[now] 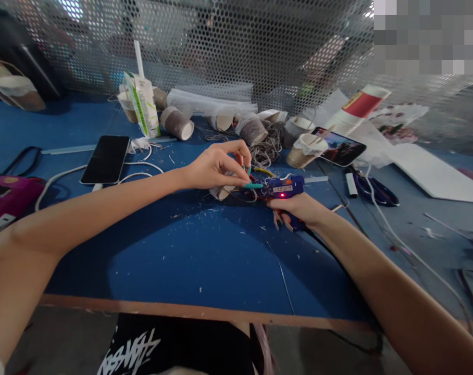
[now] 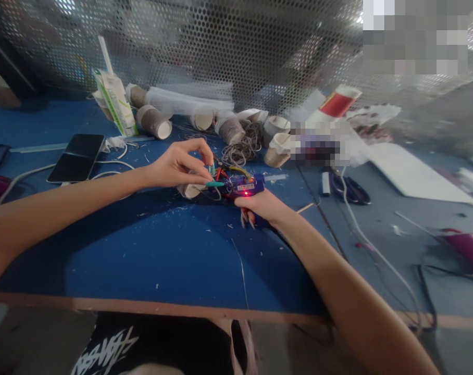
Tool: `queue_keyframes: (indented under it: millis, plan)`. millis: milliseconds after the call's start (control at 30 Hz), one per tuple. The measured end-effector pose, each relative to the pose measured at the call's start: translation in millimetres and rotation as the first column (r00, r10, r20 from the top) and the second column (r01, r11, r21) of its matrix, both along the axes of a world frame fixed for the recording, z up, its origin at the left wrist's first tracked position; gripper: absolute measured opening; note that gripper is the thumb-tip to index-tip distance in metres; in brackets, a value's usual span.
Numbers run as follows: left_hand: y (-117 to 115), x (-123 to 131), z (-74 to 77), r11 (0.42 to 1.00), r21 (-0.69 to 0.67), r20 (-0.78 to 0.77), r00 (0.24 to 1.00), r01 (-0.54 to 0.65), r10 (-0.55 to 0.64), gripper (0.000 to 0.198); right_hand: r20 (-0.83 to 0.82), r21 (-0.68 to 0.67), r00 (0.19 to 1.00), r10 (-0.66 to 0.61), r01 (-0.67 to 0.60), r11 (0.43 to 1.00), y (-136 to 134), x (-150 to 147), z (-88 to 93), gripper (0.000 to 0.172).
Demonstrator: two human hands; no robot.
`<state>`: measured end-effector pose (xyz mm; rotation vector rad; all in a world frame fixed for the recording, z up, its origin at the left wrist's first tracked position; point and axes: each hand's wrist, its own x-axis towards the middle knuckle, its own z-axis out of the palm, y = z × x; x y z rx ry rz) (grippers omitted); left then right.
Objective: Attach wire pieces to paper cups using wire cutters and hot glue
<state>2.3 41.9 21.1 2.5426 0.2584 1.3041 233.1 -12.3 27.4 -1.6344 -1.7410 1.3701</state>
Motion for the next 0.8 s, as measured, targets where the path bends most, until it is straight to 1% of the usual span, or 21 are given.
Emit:
queue_keyframes:
  millis: [267, 400, 567, 700, 800]
  plan:
    - [-0.6, 0.2, 0.7, 1.0, -0.023, -0.017, 1.0, -0.008, 0.008, 0.024, 0.008, 0.008, 1.0, -0.011, 0.011, 1.0, -0.2, -0.7, -1.5, 0.026]
    - [-0.3, -0.1, 0.8, 1.0, -0.013, -0.019, 1.0, -0.017, 0.017, 0.023, -0.011, 0.015, 1.0, 0.004, -0.004, 1.0, 0.2, 0.3, -2.6, 0.027]
    - [-0.5, 0.5, 0.1, 1.0, -0.018, -0.012, 1.0, -0.015, 0.015, 0.024, -0.005, 0.013, 1.0, -0.008, 0.008, 1.0, -0.5, 0.8, -2.2, 0.026]
    - [-1.0, 1.2, 0.1, 1.0, -0.014, 0.008, 1.0, -0.01, 0.01, 0.024, -0.023, 0.003, 0.999, -0.028, 0.028, 1.0, 0.0, -0.2, -1.9, 0.026]
    - [-1.1, 1.1, 0.3, 1.0, -0.027, -0.001, 1.0, -0.016, 0.016, 0.023, -0.059, -0.031, 0.998, -0.019, 0.017, 0.999, 0.8, -1.7, -0.9, 0.026]
